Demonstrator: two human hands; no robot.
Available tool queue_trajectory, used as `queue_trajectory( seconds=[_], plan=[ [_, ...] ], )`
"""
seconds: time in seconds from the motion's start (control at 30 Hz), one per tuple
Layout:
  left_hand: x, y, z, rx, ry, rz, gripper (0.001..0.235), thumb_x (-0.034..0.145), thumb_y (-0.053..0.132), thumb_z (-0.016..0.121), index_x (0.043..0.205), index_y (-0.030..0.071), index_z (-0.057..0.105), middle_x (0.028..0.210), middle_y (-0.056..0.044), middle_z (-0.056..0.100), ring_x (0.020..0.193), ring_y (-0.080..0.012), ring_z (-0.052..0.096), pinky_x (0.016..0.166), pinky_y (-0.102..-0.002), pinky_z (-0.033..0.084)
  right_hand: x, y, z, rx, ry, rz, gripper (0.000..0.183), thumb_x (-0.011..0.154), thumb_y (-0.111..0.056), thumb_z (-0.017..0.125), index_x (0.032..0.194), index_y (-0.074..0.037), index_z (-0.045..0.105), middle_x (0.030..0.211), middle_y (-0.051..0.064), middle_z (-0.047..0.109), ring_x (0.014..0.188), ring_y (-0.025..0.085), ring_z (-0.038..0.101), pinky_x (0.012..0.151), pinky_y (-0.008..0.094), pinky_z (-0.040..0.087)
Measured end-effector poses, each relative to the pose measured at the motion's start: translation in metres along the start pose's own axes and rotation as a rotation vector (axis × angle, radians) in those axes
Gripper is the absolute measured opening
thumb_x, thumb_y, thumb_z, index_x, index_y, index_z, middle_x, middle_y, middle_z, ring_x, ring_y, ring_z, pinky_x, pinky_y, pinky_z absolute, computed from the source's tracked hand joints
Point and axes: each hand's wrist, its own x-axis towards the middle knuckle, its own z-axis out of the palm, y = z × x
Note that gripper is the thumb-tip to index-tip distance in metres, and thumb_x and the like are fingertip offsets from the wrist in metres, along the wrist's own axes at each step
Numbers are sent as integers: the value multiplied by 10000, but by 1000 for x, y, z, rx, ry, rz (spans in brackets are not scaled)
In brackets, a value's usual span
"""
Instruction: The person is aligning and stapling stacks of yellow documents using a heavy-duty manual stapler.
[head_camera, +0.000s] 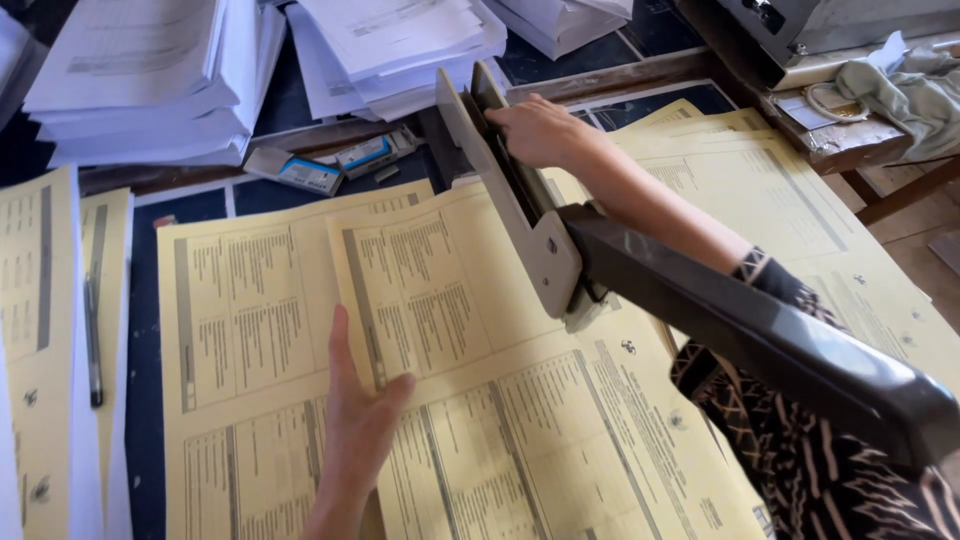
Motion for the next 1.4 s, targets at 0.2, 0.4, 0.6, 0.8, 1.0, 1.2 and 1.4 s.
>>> queue_trajectory(
  seconds=[0.2,0.4,0.6,0.8,1.0,1.2,1.4],
  plan=[
    [1,19,3,26,25,-200,993,828,-46,614,1571,382,113,1659,47,213,1441,-243,375,1167,-473,362,21,-12,-1,44,182,-92,651,784,139,533,1389,-83,435,1246,207,466,967,346,572,721,406,568],
    [15,-5,1,76,23,-88,1015,789,-23,652,1565,316,93,1684,76,124,1541,-199,157,1215,-500,134,100,17,14,-288,670,-138,644,770,-265,876,1179,-27,439,1011,172,568,755,409,678,505,535,539],
    [15,19,3,115,50,-425,1106,804,9,727,1570,461,67,1566,107,428,1445,-192,444,1171,-500,443,184,10,22,-792,923,-53,438,667,-101,815,972,-119,501,890,46,534,676,175,536,402,267,467],
    [26,-32,-4,17,-14,-232,1145,697,156,772,1578,415,87,1440,56,580,1282,-176,643,1013,-396,626,169,-19,7,-960,668,-31,489,727,-243,803,1142,-78,603,1050,110,636,879,235,608,767,350,501],
    [26,1,-1,89,6,-468,1145,789,-1,757,1569,492,78,1433,74,553,1206,-181,692,899,-359,703,79,-96,3,45,-99,-680,207,880,44,583,1001,-106,659,975,42,698,898,164,670,786,269,565],
    [24,-9,-5,111,-28,-370,1066,798,111,696,1571,467,54,1442,63,622,618,-212,712,575,-294,639,115,-86,75,-492,153,-914,202,833,111,534,928,-66,555,1005,132,447,730,321,607,427,463,493],
    [21,-7,-4,36,-25,-273,1026,828,21,653,1560,453,77,1601,31,376,402,-131,457,416,-270,447,115,-83,93,-731,262,-926,163,843,104,541,938,-28,551,876,117,557,557,267,649,401,406,525]
  ],
)
